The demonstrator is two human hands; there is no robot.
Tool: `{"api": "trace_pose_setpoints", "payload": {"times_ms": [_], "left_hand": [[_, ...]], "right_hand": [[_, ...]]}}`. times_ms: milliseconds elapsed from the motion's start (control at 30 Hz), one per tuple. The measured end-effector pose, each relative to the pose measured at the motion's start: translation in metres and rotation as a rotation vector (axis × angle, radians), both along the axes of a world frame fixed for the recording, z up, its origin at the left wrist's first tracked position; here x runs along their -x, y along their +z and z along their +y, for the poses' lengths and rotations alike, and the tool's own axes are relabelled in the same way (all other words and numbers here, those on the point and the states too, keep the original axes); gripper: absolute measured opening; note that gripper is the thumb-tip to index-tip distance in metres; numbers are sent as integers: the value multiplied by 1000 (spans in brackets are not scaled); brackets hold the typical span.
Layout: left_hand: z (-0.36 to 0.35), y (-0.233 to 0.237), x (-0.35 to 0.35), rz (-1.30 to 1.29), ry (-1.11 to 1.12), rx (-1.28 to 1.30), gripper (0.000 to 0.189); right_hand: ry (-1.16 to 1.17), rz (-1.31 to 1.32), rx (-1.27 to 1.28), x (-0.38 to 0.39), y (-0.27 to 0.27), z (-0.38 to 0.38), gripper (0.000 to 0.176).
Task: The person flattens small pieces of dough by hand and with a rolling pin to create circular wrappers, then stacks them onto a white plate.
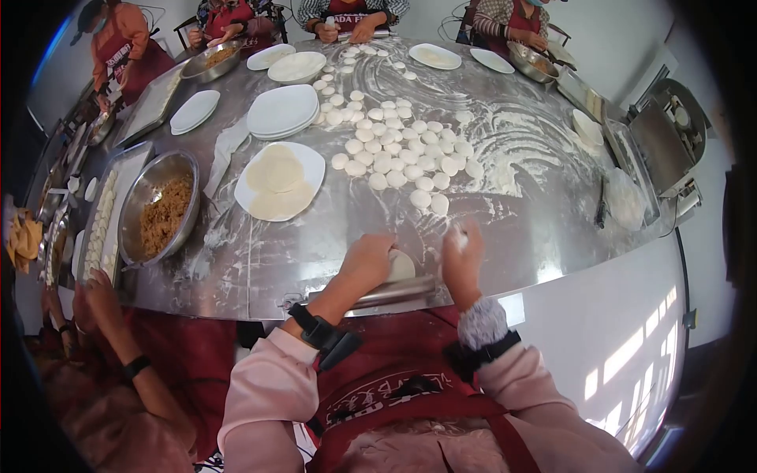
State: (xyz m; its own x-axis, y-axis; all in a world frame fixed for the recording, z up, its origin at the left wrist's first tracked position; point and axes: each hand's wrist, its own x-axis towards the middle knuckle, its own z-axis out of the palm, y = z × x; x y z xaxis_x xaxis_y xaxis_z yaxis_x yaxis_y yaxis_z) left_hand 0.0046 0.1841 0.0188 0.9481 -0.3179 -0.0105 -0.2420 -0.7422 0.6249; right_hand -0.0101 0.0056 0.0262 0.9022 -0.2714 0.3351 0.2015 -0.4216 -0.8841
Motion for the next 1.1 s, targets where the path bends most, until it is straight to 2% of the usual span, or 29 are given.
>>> {"api": "trace_pose_setpoints", "payload": {"times_ms": [33, 100, 167, 233, 333, 367, 400, 433, 500, 567, 600, 667, 700, 767, 800, 833, 900, 967, 1100], "left_hand": [[4, -1, 1, 37, 29, 85, 16], [2, -4, 6, 91, 55, 171, 16], [-6, -1, 5, 39, 30, 266, 16], [-18, -1, 2, -12, 70, 265, 16], [-16, 5, -1, -70, 120, 252, 16], [-11, 1, 0, -98, 49, 125, 16], [-6, -2, 0, -121, -22, -2, 16], [-2, -1, 1, -120, -21, -3, 16], [4, 5, 4, 34, 29, 114, 16], [4, 5, 4, 44, 26, 146, 16], [2, 4, 6, 49, 27, 181, 18], [-10, 0, 2, 17, 40, 221, 17], [-14, -1, 1, -10, 63, 261, 17], [-18, 5, 0, -29, 66, 227, 17], [-18, 7, 0, -40, 68, 197, 17], [-15, 7, 0, -44, 71, 199, 17], [-3, 2, 1, -61, -33, 5, 17], [5, -1, 3, 7, 13, 91, 17], [0, 9, 9, 83, 64, 240, 18]], "right_hand": [[1, 45, -116, 9, -3, -3, 19], [12, 51, -94, 3, -4, -2, 19], [25, 35, -75, -19, 1, 6, 19], [8, -57, 111, -52, 5, 23, 20], [7, -70, 137, -55, 10, 27, 21], [11, -77, 137, -50, 9, 23, 21], [2, -59, 111, -36, 3, 13, 20], [-8, -37, 85, -20, -4, 2, 19], [-23, -12, 54, -2, -5, -2, 19], [5, 117, -155, 16, 9, -1, 18], [-3, 123, -156, 9, 9, 2, 18], [13, -7, 89, -30, 13, 14, 18], [15, -14, 86, -45, 7, 20, 18], [-35, -240, 202, -66, -5, 29, 17], [-33, -243, 202, -61, -3, 26, 17], [-21, -188, 187, -50, -1, 20, 18], [-4, -135, 177, -23, -2, 6, 19], [9, 60, -204, 7, -8, -3, 20], [-16, 32, -55, -9, 6, 6, 20]]}}
